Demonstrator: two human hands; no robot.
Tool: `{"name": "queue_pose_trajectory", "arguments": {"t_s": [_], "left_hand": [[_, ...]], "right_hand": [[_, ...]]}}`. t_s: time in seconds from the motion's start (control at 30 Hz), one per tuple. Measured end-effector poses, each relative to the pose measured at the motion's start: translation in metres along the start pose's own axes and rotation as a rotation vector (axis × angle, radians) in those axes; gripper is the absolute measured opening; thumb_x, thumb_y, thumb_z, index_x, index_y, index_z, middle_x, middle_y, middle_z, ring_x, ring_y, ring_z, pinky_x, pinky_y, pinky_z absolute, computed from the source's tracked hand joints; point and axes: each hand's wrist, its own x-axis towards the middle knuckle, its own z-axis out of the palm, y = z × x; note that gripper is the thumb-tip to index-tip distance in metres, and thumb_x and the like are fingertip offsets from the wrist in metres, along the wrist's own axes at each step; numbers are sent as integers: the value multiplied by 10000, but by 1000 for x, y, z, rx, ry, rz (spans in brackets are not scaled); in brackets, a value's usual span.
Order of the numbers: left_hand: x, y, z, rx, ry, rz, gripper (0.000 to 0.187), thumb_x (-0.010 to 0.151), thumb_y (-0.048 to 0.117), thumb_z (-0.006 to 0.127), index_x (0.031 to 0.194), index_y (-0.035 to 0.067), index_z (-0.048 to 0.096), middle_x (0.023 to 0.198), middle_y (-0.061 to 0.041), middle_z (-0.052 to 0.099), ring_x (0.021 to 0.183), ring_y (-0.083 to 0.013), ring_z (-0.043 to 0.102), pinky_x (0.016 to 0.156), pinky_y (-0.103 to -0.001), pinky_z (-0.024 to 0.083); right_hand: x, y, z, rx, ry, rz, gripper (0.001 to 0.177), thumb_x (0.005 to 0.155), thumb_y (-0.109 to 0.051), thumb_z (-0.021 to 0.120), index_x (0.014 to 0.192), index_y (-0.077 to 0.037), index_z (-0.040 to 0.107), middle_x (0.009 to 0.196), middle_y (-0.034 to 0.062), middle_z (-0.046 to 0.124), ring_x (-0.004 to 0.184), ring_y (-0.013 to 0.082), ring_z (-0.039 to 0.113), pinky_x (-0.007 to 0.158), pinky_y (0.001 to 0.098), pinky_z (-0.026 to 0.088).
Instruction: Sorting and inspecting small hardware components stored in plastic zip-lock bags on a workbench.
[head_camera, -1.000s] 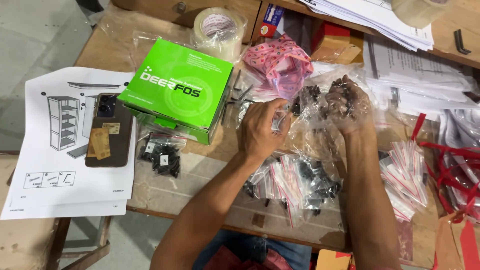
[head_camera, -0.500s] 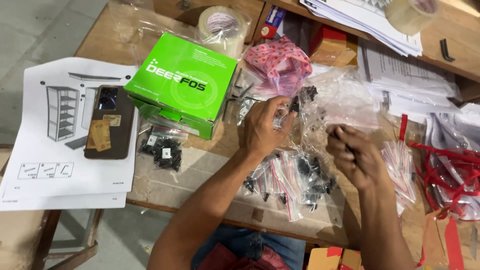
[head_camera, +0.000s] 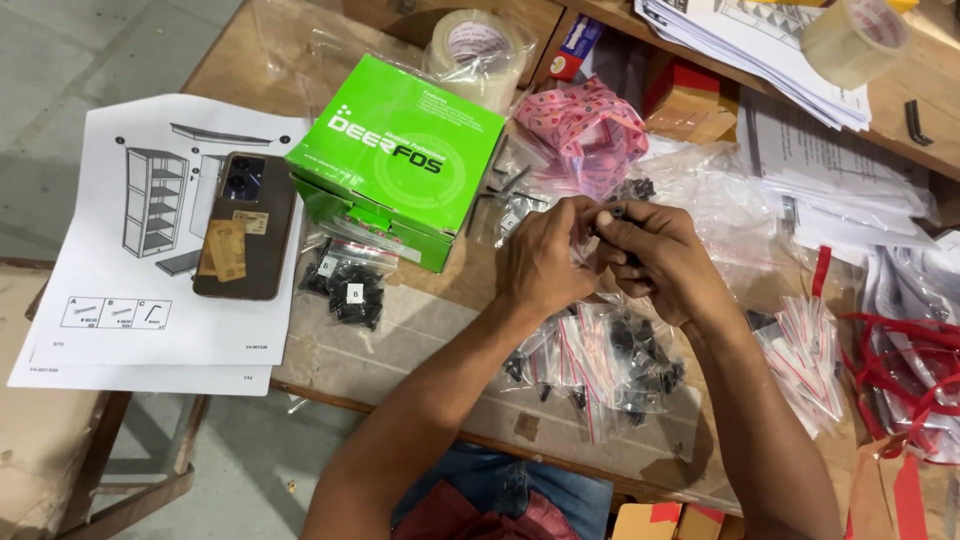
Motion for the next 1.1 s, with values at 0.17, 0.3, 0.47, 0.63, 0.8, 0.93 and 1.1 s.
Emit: {"name": "queue_pose_trajectory", "arguments": {"t_s": [0.17,0.3,0.47,0.63,0.8,0.93,1.1], "left_hand": [[4,1,3,-90,-19,-96,535,663,152,866,1132,104,613,878,-63,700,819,-281,709,700,-416,552],[2,-5,11,-145,12,-107,496,718,140,845,1154,116,609,911,-70,724,827,-286,736,703,-409,578],[4,-9,12,-95,-21,-166,469,735,159,847,1125,113,589,884,-68,732,798,-277,737,696,-411,570],[6,-12,10,-148,-42,-161,500,722,141,821,1151,104,567,884,-67,731,795,-265,744,710,-399,580],[11,-16,9,-164,-82,-167,529,725,164,828,1148,51,531,837,-102,676,734,-281,709,670,-413,565],[10,-24,16,-103,-80,-196,530,745,180,840,1157,41,537,860,-108,681,762,-305,702,674,-425,551],[8,-32,20,-84,-78,-139,570,635,173,863,1082,40,537,859,-112,672,775,-313,697,676,-422,551]], "right_hand": [[6,-1,0,56,16,18,258,1032,-204,578,1134,3,693,657,-30,461,493,26,329,406,200,234],[12,7,-11,114,22,22,264,1044,-228,575,1114,3,682,657,-30,456,496,29,324,411,202,226],[24,20,-16,62,37,-37,269,1053,-248,598,1053,7,683,629,-43,424,495,41,310,420,218,220],[31,22,-16,149,46,-50,292,1071,-271,594,1016,2,684,588,-52,395,476,46,297,413,226,205],[32,26,-18,32,12,-119,264,1050,-154,541,1201,-3,697,586,-59,421,478,33,320,424,213,235],[31,26,-23,-225,-24,-217,365,1018,-82,509,1337,-8,670,646,-42,500,513,33,370,453,211,297],[38,34,-34,-472,-123,-328,477,969,-25,494,1432,-22,607,822,-5,654,692,38,556,600,209,461]]}}
